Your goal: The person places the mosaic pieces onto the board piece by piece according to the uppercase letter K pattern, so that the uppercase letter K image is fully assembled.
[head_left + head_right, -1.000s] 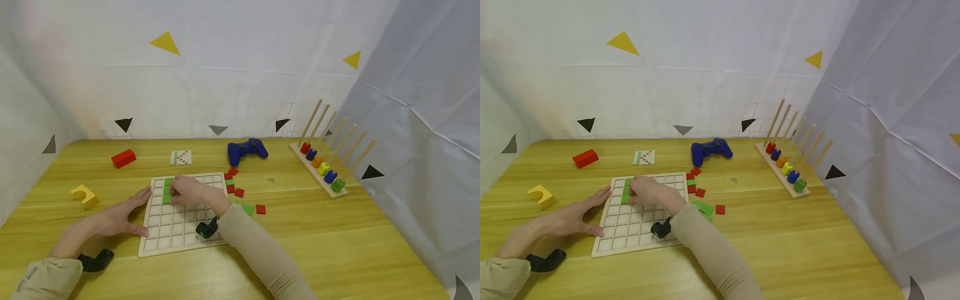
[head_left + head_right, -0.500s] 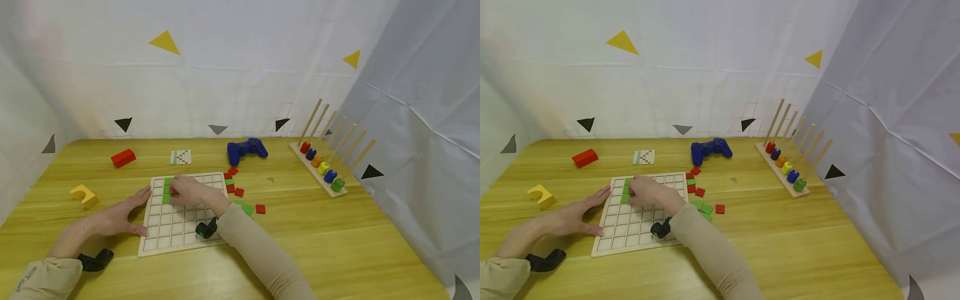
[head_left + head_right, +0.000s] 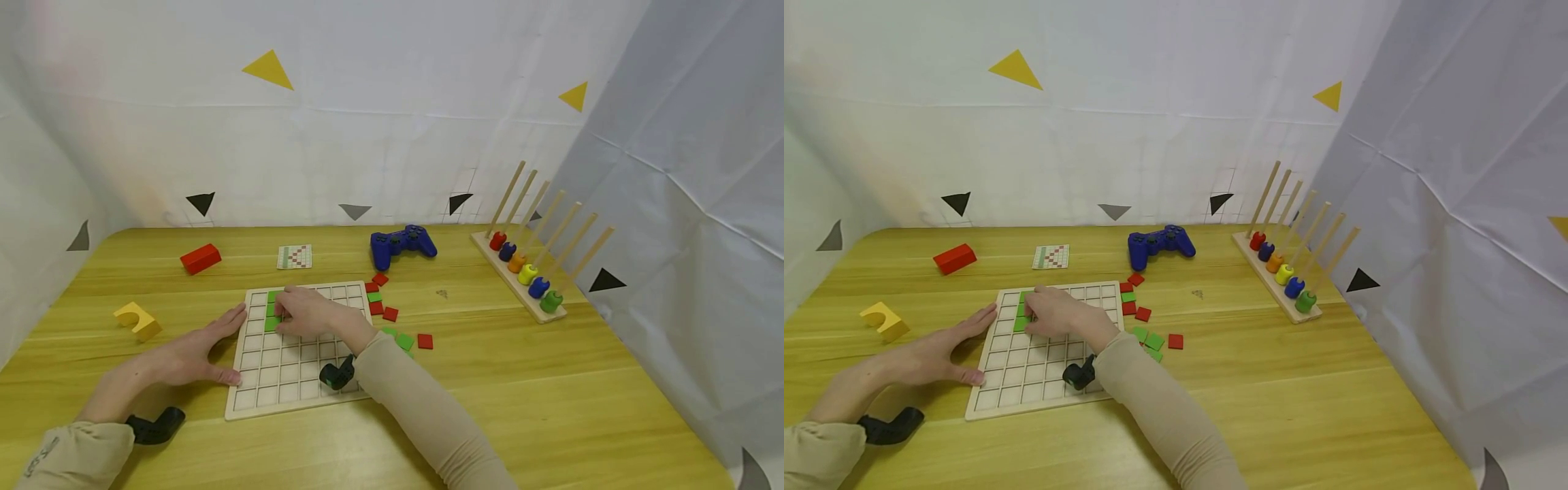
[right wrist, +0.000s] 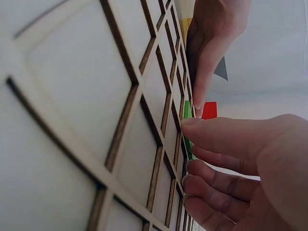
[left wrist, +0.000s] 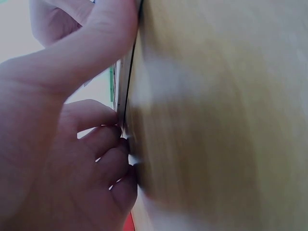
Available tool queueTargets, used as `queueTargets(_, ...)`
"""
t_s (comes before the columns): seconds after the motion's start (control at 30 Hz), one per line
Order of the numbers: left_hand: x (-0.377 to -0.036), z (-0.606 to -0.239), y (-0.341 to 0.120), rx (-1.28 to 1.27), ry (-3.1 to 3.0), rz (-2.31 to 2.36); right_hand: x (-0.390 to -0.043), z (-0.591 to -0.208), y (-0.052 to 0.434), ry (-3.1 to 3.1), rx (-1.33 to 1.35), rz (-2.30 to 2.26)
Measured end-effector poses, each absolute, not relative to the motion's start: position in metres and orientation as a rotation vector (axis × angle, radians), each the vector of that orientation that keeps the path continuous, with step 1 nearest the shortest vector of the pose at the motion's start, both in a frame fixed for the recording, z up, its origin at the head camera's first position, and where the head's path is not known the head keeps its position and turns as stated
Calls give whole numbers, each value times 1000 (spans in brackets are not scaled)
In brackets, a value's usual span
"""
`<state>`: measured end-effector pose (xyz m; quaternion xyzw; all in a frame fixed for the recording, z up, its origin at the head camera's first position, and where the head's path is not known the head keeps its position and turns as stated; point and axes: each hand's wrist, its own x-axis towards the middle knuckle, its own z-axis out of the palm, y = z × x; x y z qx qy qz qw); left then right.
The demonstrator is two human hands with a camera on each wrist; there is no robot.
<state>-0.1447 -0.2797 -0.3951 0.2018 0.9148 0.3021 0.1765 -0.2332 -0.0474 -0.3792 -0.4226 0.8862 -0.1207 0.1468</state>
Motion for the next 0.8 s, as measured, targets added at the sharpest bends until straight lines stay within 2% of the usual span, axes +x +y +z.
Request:
queueTargets(0.53,-144,-396,-281,568,2593,859,-234,-374,-48,2526,-1214,-339)
queueTargets(0.8,-144,-394,-280,540,2599,844,-242,-355,-15,2437,-1261,-493)
